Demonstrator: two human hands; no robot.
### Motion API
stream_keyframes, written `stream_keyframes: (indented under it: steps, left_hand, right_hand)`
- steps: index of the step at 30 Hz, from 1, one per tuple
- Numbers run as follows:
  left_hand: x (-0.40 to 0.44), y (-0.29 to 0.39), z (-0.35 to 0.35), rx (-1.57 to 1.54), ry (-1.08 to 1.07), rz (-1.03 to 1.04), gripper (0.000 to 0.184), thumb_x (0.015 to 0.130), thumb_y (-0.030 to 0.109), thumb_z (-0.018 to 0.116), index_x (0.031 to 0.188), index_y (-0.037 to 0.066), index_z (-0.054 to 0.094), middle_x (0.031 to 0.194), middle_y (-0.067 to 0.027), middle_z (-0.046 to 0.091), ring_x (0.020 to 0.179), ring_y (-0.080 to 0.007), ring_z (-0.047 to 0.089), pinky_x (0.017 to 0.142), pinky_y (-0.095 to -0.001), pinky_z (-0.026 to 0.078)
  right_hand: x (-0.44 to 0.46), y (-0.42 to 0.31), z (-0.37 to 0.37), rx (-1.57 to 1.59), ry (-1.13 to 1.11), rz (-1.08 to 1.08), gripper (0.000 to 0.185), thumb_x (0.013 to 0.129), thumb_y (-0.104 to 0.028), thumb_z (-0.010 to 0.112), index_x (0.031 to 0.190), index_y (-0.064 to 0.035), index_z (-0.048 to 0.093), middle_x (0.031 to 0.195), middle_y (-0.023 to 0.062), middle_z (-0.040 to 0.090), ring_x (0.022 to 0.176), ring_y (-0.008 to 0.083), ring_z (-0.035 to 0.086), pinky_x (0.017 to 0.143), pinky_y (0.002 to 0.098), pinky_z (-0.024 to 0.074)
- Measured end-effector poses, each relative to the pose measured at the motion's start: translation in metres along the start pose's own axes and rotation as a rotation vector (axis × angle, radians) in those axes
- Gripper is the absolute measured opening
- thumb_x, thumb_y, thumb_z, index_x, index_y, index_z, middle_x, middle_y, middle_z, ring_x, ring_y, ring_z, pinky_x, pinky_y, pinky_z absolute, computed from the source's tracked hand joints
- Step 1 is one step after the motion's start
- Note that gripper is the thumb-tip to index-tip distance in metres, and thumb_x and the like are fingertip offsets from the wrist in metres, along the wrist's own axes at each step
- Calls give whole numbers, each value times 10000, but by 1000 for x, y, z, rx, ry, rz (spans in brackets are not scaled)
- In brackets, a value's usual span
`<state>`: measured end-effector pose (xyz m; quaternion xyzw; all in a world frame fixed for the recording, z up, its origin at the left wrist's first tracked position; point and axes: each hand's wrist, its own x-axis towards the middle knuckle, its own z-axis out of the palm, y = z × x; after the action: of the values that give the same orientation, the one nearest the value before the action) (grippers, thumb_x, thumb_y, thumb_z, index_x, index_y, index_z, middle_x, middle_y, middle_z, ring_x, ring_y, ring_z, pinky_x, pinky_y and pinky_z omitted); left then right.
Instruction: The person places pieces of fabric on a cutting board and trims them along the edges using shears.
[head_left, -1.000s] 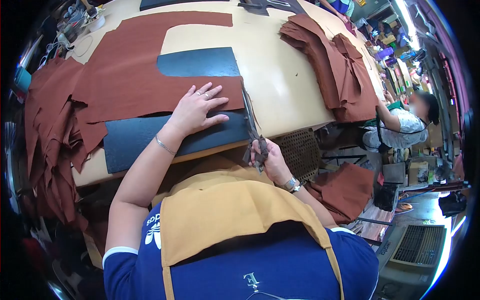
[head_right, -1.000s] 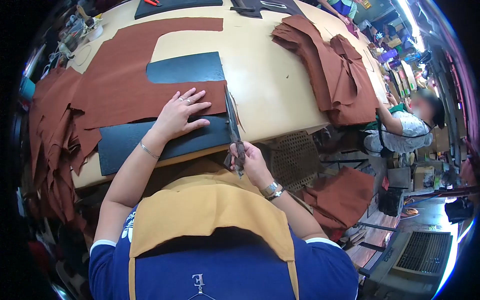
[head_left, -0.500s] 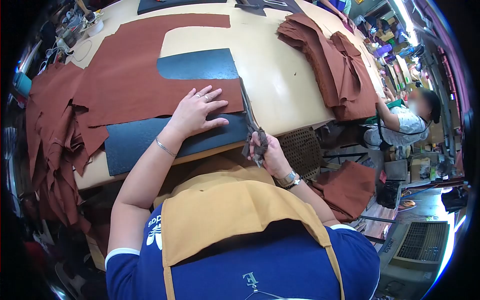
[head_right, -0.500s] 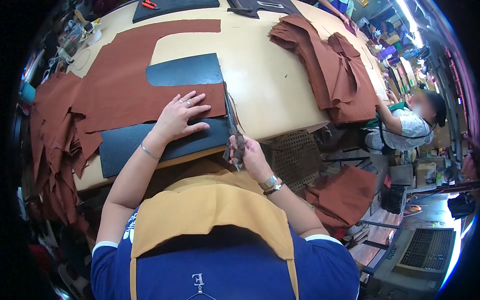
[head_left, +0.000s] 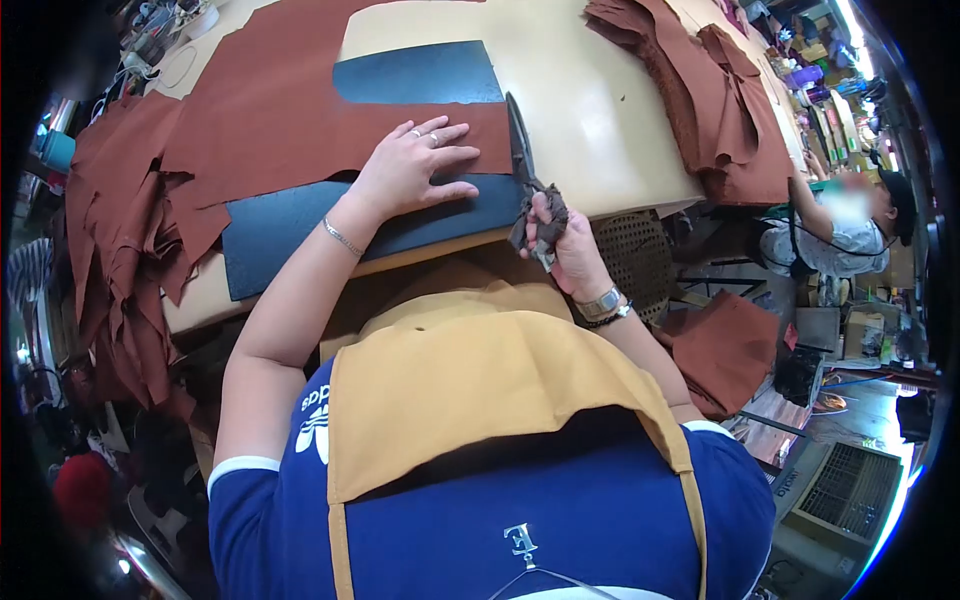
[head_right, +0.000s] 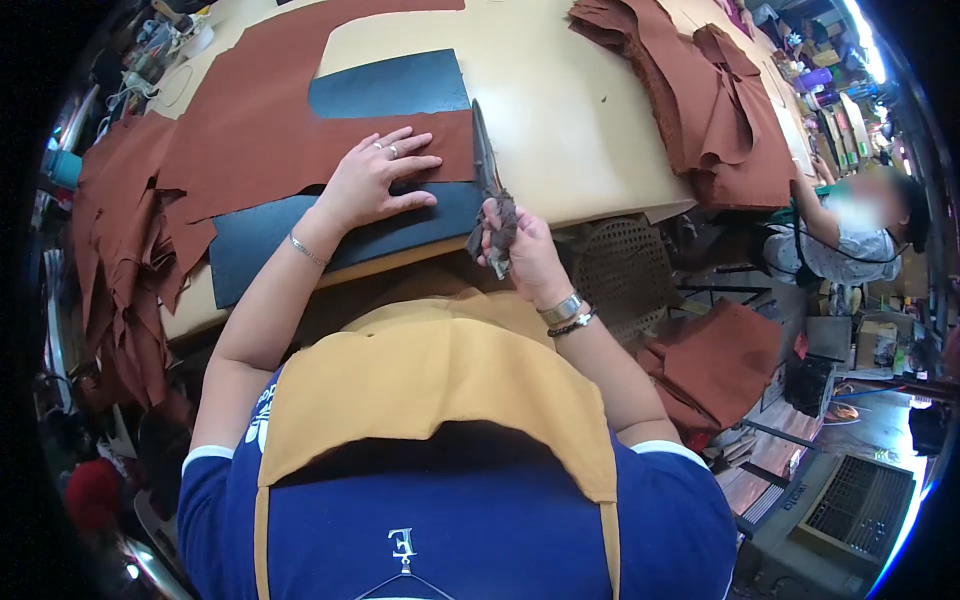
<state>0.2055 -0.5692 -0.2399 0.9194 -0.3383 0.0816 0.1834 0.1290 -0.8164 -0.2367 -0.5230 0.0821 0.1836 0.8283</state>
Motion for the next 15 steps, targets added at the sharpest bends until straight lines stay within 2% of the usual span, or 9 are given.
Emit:
stream_keyframes:
  steps: [3,5,8,9,11,14,15]
  left_hand:
    - [7,-10,-5,42,65,-58,550,830,548,624,1269,219,595,1401,-77,503,1329,-297,423,1072,-561,310]
    - [19,-36,-10,85,98,-161,565,856,542,597,1323,228,544,1420,-83,485,1343,-299,405,1071,-582,285]
    - [30,-99,-28,225,134,-372,660,848,592,576,1336,151,527,1409,-135,484,1336,-305,409,1068,-536,312]
    - [29,-116,-34,225,75,-447,680,839,605,578,1327,133,533,1392,-150,494,1321,-311,423,1060,-520,330]
    - [31,-141,-45,225,-44,-605,725,821,631,583,1308,96,545,1358,-179,512,1291,-323,451,1044,-488,366]
    - [33,-140,-54,215,-90,-565,738,795,644,604,1260,72,580,1279,-192,553,1215,-339,508,1010,-452,408]
    - [31,-143,-47,248,-3,-505,717,796,643,604,1218,63,607,1214,-186,577,1152,-348,541,972,-439,437]
  right_hand:
    - [5,-5,-12,-16,64,-70,244,938,-293,622,904,-57,573,649,16,552,538,107,543,513,251,478]
    - [23,-8,-31,-75,77,-227,202,942,-247,622,886,-60,573,675,5,574,550,91,546,522,231,464]
    - [65,-14,-69,-301,138,-486,155,923,-185,654,878,-57,581,688,-9,590,565,65,535,519,210,433]
    - [78,-15,-79,-380,156,-578,146,915,-169,665,874,-55,584,690,-13,594,569,57,531,517,205,424]
    - [92,-12,-89,-344,226,-548,152,898,-160,689,864,-51,589,684,-15,595,573,48,522,516,202,412]
    - [95,-16,-80,-320,282,-535,190,892,-184,701,834,-40,591,673,-14,597,572,47,517,515,205,406]
    - [94,-18,-79,-344,280,-524,196,894,-187,699,831,-37,590,674,-13,597,574,48,519,515,206,408]
